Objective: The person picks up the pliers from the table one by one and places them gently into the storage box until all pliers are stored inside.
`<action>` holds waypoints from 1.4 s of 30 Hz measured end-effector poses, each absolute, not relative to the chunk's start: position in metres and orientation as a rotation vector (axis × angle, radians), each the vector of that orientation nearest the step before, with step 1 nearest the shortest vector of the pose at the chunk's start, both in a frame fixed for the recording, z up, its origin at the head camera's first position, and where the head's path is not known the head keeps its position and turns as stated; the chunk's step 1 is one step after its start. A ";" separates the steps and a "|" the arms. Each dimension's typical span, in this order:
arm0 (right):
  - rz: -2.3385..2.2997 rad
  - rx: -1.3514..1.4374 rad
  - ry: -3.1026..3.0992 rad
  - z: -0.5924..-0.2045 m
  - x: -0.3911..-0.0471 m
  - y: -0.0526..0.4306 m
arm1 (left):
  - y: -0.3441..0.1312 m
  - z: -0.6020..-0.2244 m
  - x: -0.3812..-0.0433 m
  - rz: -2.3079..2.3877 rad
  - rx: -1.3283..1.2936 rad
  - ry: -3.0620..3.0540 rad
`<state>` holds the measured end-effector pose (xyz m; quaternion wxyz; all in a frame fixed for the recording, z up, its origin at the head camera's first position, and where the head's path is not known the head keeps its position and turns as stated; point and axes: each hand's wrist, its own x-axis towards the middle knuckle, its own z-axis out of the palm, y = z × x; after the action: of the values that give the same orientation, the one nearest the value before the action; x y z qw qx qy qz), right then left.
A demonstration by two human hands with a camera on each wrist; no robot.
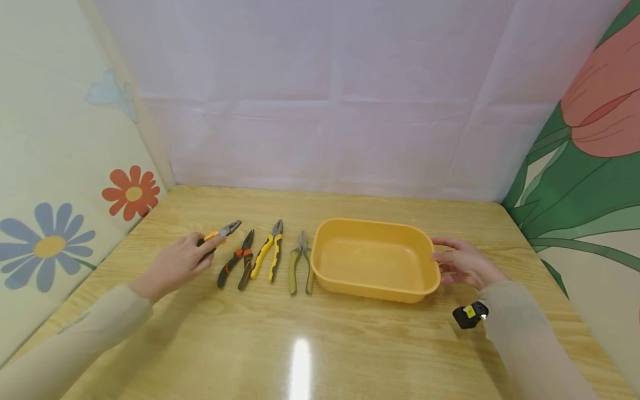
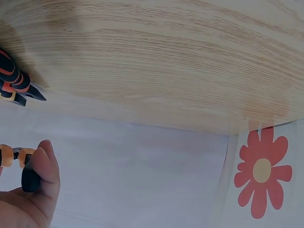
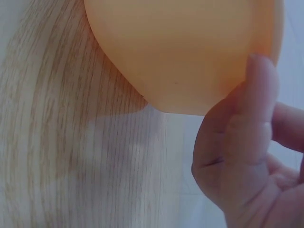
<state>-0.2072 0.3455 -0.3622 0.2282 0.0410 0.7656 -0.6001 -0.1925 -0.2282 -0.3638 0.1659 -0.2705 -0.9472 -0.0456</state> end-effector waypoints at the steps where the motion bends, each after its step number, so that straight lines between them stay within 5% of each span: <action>1: -1.655 0.121 2.107 -0.362 -0.207 0.346 | -0.227 -0.364 -0.193 -0.122 -0.780 -2.698; 42: -1.657 0.115 2.097 -0.361 -0.208 0.345 | -0.191 -0.365 -0.193 -0.079 -1.029 -2.558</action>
<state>-0.2079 0.3451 -0.3607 0.2312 0.0417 0.7626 -0.6027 -0.1931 -0.1905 -0.3652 0.1907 -0.3662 -0.9104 -0.0280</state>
